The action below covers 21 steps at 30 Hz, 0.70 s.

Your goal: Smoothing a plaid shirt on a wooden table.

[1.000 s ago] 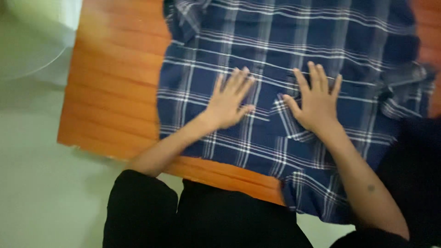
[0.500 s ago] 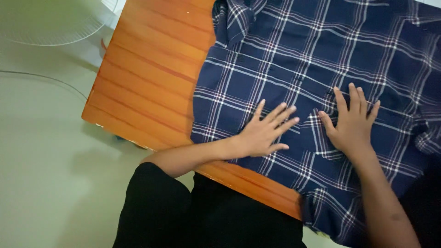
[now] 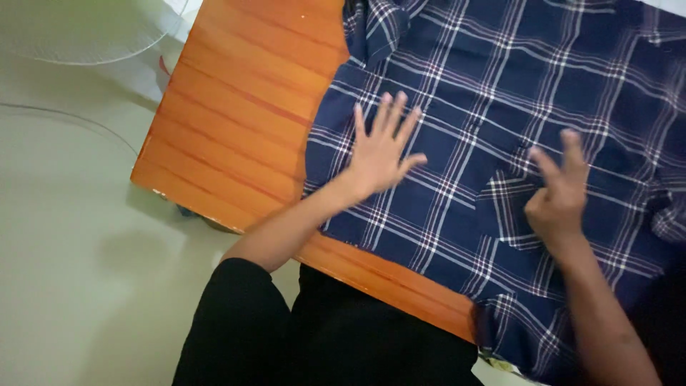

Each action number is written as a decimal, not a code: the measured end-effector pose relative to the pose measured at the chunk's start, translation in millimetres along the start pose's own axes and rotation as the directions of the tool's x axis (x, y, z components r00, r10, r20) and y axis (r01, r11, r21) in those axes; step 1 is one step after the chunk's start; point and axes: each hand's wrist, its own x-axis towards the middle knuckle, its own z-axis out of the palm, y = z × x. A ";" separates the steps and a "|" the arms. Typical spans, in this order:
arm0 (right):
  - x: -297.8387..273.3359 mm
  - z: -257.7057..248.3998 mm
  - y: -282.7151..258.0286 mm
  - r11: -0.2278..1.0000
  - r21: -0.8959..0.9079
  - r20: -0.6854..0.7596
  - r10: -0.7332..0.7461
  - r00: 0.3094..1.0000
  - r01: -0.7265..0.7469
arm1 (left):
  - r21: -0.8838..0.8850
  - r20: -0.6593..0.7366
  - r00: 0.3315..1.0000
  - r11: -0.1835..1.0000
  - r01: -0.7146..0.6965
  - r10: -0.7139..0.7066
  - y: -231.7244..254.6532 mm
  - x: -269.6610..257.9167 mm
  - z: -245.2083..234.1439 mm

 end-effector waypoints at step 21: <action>-8.5 13.0 10.7 0.997 0.071 0.057 -0.045 0.997 0.041 | 0.099 0.295 0.955 0.995 0.000 -0.029 16.1 -10.7 -8.0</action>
